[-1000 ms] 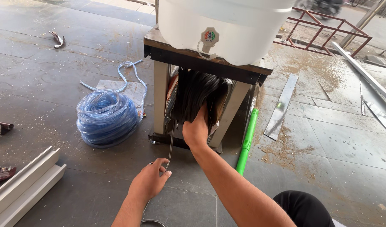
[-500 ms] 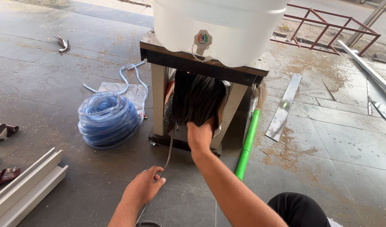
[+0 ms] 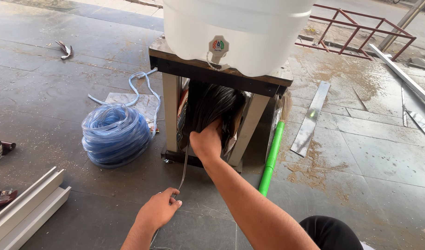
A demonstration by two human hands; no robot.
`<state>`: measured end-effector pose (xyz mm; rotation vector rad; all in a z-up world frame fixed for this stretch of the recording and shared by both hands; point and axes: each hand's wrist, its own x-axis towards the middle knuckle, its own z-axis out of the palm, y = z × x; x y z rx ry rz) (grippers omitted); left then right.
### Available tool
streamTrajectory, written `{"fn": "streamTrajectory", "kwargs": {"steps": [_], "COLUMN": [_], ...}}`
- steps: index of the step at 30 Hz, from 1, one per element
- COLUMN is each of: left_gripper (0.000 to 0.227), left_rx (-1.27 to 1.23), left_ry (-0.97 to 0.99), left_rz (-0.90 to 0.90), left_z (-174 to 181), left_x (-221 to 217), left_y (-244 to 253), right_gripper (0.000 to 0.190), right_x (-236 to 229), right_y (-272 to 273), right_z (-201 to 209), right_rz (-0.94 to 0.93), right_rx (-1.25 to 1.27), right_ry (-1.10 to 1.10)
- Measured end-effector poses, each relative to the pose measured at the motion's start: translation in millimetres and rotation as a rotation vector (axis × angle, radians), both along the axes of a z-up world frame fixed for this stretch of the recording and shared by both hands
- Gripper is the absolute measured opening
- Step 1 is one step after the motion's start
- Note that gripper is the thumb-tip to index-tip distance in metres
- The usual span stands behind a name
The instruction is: The person inserts a thin wire into the channel of a white aluminum profile, using a blue tool to guide it. They repeat this process for several profiles, then move to a nearby stand to organize a bundle of black wires.
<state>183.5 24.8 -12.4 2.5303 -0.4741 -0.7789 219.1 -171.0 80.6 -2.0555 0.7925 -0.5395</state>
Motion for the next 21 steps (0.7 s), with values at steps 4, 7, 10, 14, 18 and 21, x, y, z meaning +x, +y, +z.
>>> {"fn": "streamTrajectory", "kwargs": {"steps": [4, 7, 10, 14, 18, 21], "left_gripper": [0.046, 0.047, 0.048, 0.047, 0.047, 0.048], "left_rx": [0.013, 0.05, 0.102, 0.119, 0.12, 0.13], "left_ry": [0.009, 0.033, 0.058, 0.071, 0.086, 0.096], "left_rz": [0.005, 0.004, 0.007, 0.01, 0.017, 0.018], "left_z": [-1.8, 0.9, 4.3, 4.3, 0.5, -2.5], "left_x": [-1.3, -3.1, -5.6, -6.7, -5.2, -2.4], "left_y": [2.2, 2.2, -0.2, 1.1, 4.4, 5.5], "right_gripper": [0.099, 0.1, 0.102, 0.104, 0.101, 0.098], "right_x": [-0.6, -3.6, -5.0, -10.7, -15.9, -18.6], "right_y": [-5.4, -6.5, -7.4, -7.9, -6.3, -7.0], "right_z": [-11.9, -5.8, 5.4, 10.9, 15.8, 16.4], "right_rz": [0.04, 0.076, 0.079, 0.078, 0.03, -0.036], "right_rx": [-0.085, -0.03, 0.016, -0.001, 0.151, 0.227], "right_ry": [-0.011, 0.052, 0.088, 0.072, 0.085, 0.034]}}
